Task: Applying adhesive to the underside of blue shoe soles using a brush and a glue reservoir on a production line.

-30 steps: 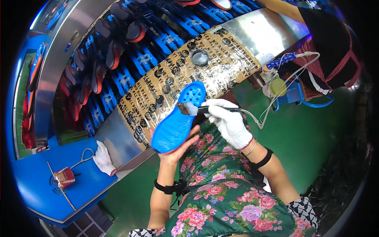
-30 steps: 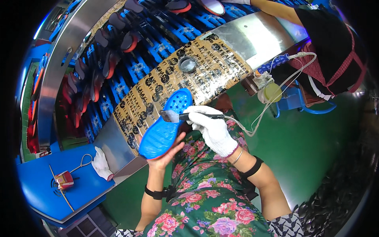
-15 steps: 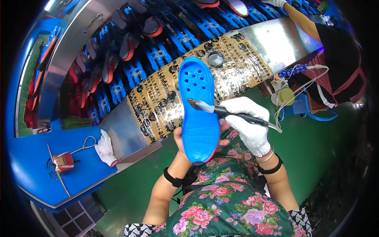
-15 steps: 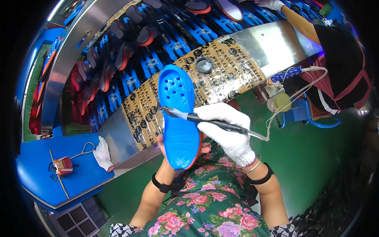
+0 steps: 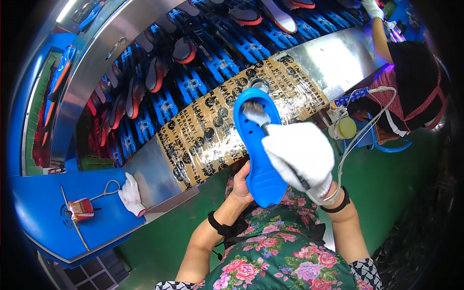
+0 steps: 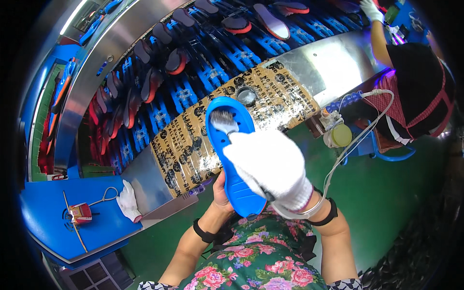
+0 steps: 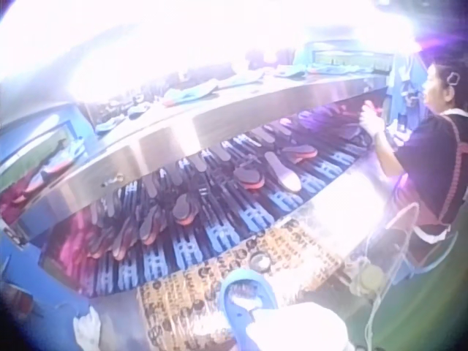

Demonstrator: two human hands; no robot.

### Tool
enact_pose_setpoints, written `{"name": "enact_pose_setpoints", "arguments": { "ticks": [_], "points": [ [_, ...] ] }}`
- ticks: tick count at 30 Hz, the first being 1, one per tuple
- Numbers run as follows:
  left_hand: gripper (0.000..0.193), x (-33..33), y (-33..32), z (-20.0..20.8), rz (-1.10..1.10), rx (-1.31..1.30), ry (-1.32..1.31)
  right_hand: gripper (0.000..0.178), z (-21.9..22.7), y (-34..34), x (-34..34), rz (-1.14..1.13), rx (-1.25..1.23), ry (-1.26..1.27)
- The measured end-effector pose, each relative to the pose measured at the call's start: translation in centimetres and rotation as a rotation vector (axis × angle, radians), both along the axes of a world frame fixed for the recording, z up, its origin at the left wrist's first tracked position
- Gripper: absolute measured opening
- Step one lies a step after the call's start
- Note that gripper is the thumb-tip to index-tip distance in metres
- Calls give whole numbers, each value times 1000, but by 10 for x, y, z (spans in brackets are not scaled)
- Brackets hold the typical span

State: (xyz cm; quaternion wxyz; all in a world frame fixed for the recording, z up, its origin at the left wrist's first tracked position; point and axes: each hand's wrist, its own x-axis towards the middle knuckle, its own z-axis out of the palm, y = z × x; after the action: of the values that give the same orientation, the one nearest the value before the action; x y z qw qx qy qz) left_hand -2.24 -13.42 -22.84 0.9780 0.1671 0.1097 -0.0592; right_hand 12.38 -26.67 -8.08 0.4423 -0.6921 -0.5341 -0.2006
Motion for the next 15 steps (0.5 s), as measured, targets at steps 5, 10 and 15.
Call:
{"name": "enact_pose_setpoints", "arguments": {
  "ticks": [5,10,15],
  "points": [
    [83,6,1,-16,67,-106,-46,23,-14,-2,-13,170,48,331],
    [87,11,2,-9,111,-15,21,23,-15,0,-9,6,120,300],
    [113,36,1,19,129,126,-73,28,-29,-1,-18,164,100,405]
  ]
}}
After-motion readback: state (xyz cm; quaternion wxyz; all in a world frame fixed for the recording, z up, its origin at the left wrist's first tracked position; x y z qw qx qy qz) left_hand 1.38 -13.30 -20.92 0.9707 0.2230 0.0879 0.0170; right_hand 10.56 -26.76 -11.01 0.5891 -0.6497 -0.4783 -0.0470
